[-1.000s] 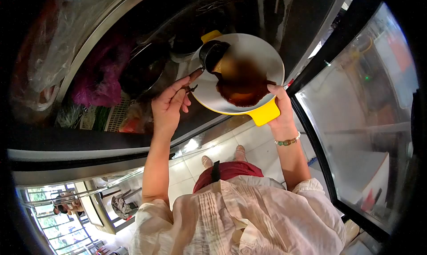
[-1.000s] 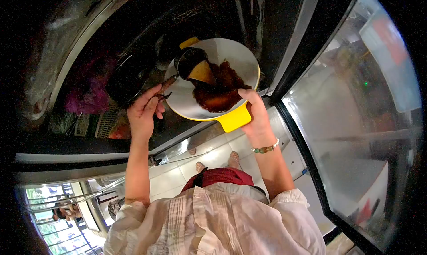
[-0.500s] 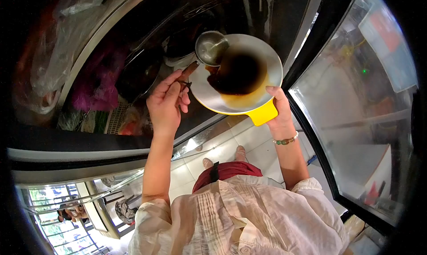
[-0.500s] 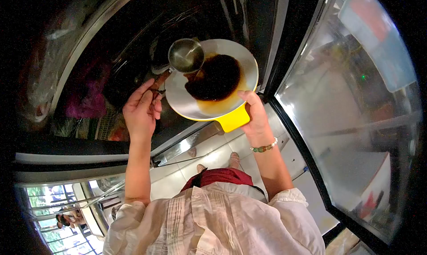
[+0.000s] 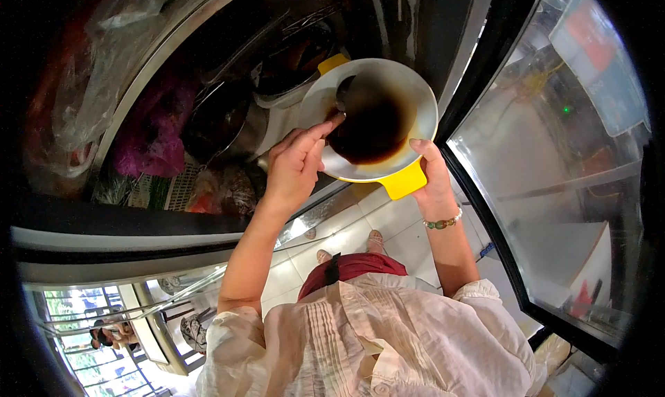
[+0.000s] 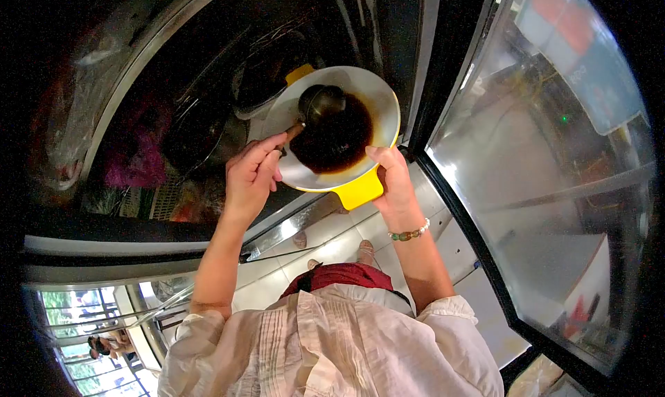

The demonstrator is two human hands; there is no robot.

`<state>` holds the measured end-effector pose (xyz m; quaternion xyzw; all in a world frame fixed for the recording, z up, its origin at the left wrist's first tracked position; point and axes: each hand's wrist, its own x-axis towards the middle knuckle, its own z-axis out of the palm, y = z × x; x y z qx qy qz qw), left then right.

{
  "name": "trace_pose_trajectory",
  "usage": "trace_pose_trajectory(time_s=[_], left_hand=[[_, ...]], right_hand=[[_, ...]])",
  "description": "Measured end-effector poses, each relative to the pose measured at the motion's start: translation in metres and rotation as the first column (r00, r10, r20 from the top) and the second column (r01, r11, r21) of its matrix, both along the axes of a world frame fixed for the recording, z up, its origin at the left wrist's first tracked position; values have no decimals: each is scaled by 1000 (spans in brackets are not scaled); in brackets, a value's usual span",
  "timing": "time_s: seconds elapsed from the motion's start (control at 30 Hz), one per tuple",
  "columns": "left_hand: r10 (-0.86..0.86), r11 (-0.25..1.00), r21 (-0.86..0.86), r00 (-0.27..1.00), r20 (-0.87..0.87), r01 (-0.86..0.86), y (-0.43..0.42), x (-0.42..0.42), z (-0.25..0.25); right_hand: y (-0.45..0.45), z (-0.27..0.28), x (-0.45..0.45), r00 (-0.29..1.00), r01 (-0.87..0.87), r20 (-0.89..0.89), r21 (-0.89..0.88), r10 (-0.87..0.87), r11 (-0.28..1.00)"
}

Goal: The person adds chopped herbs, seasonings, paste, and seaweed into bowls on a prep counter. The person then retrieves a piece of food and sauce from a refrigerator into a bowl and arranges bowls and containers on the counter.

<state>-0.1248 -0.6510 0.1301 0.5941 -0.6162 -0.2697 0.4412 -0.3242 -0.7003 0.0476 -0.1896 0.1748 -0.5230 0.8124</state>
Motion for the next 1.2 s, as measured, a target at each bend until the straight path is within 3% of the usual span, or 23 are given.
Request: trace_pose_trajectory(time_s=[0.07, 0.13, 0.17, 0.23, 0.27, 0.37, 0.47, 0.53, 0.63, 0.67, 0.7, 0.73, 0.77, 0.8, 0.9, 0.97, 1.0, 1.03, 1.07, 1.13, 1.2], left_hand=[[-3, 1000, 23, 999, -39, 4, 0, 0, -3], [69, 989, 145, 947, -315, -24, -2, 1, -6], [71, 989, 145, 946, -316, -26, -2, 4, -4], [117, 982, 188, 753, -647, 9, -5, 13, 1], [117, 983, 186, 753, -648, 8, -6, 17, 3], [173, 984, 165, 554, -814, -65, -14, 28, 10], [194, 976, 117, 494, -847, -182, -32, 43, 3], [133, 985, 59, 484, -865, -165, -52, 56, -11], [237, 952, 9, 721, -651, -304, -93, 76, -43], [232, 952, 0, 721, -653, -306, -103, 83, -56], [225, 935, -242, 961, -158, -259, -110, 92, -71], [263, 906, -413, 886, 383, -90, -117, 100, -83], [389, 870, -493, 621, 680, -4, -123, 106, -94], [394, 865, -501, 621, 677, -4, -125, 105, -90], [366, 906, -298, 911, 192, -301, -120, 94, -78], [373, 920, -51, 910, -184, -388, -112, 84, -70], [366, 924, -43, 912, -183, -380, -109, 77, -60], [380, 896, 58, 693, -612, -439, -106, 69, -45], [344, 875, 187, 302, -889, -447, -102, 63, -37], [287, 915, 171, 293, -912, -365, -93, 60, -31], [134, 983, 108, 185, -974, -146, -78, 53, -17]], right_hand=[[0, -1, 0, 1000, -9, 2, 5, 9, 1000], [-1, -1, 1, 1000, -7, 5, 5, 7, 1000], [0, -1, 1, 1000, -4, 8, 6, 3, 1000], [0, -3, 0, 1000, -1, 9, 13, 0, 1000], [0, -5, 0, 1000, 3, 10, 20, -3, 1000], [1, -10, -1, 999, 35, -15, 53, -34, 998], [7, -6, -5, 999, 35, -40, 68, -32, 997], [12, -6, -9, 996, 47, -73, 59, -43, 997], [10, -16, -10, 999, 23, -35, 92, -19, 996], [11, -15, -11, 999, 21, -34, 83, -18, 996], [13, -15, -12, 1000, 17, -20, 92, -15, 996], [15, -16, -13, 1000, 13, -8, 106, -12, 994], [16, -11, -12, 999, 32, -20, 146, -29, 989], [17, -10, -12, 999, 33, -20, 137, -31, 990], [19, -8, -16, 999, 21, -38, 98, -17, 995], [22, -9, -18, 998, 23, -52, 90, -18, 996], [22, -10, -20, 998, 21, -67, 77, -16, 997], [23, -6, -20, 997, 31, -69, 86, -25, 996], [25, 1, -19, 995, 49, -90, 69, -43, 996], [31, 3, -22, 992, 69, -113, 61, -62, 996], [33, 2, -24, 992, 55, -117, 47, -49, 997]])
